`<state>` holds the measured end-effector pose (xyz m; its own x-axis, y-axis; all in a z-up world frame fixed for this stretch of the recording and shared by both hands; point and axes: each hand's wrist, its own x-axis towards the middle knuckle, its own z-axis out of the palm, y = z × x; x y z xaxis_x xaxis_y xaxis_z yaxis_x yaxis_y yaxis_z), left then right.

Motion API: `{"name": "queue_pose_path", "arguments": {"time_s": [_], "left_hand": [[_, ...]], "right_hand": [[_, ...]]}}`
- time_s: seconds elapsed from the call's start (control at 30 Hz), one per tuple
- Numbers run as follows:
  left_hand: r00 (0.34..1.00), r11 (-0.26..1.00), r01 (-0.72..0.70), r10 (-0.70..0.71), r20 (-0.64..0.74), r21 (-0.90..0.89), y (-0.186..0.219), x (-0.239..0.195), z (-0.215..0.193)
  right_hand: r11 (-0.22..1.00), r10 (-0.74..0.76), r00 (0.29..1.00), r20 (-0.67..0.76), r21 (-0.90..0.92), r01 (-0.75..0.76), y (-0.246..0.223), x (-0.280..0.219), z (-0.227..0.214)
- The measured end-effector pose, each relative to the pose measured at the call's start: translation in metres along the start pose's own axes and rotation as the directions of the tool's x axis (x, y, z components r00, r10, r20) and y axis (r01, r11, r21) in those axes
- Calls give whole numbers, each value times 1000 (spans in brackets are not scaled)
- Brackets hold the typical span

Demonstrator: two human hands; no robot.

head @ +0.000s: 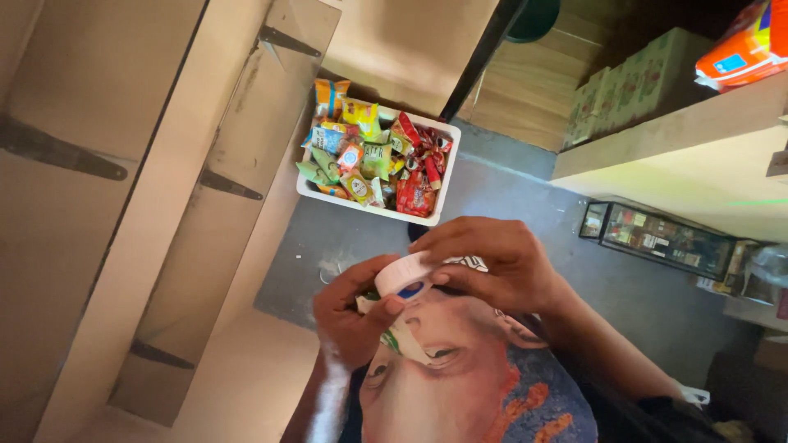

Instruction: The person applies white tape to snack bags and condiment pouches and places the pouches onto glass shelves.

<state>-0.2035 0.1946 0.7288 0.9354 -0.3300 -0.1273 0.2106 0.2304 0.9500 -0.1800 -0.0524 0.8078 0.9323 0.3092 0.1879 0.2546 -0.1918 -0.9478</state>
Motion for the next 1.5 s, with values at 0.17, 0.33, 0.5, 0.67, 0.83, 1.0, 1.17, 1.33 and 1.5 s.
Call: {"name": "queue_pose_path", "arguments": {"time_s": [0.17, 0.33, 0.5, 0.67, 0.83, 1.0, 1.17, 1.33, 1.5], "left_hand": [[998, 999, -32, 30, -58, -35, 5, 1, 3], [996, 996, -40, 33, -85, -82, -6, -2, -1], [995, 998, -60, 57, -82, -30, -8, -6, -3], [994, 992, -106, 104, -33, -67, -12, -5, -7], [990, 983, -100, 114, 86, -154, -6, -4, -10], [956, 983, 34, 21, 293, -179, 20, 5, -13], [913, 973, 213, -164, 372, -93, 32, 15, -21], [871, 930, 358, -365, 329, 83, 43, 19, -12], [901, 937, 288, -336, 276, 199, 60, 19, 2]], "right_hand": [[999, 4, 998, -55, -32, -5, -1, -1, 6], [999, 38, 998, -59, -22, -40, 3, -6, 6], [531, 364, 931, 35, 813, -238, -4, -2, 23], [479, 413, 877, 245, 761, -438, -4, 0, 23], [404, 279, 895, 347, 804, -438, 23, -5, 22], [422, 273, 862, 427, 752, -506, 39, -6, 10], [543, 251, 840, 480, 649, -533, 33, 6, 1], [651, 323, 781, 534, 474, -593, 29, 12, -4], [665, 436, 806, 400, 460, -589, 24, 15, -5]]}}
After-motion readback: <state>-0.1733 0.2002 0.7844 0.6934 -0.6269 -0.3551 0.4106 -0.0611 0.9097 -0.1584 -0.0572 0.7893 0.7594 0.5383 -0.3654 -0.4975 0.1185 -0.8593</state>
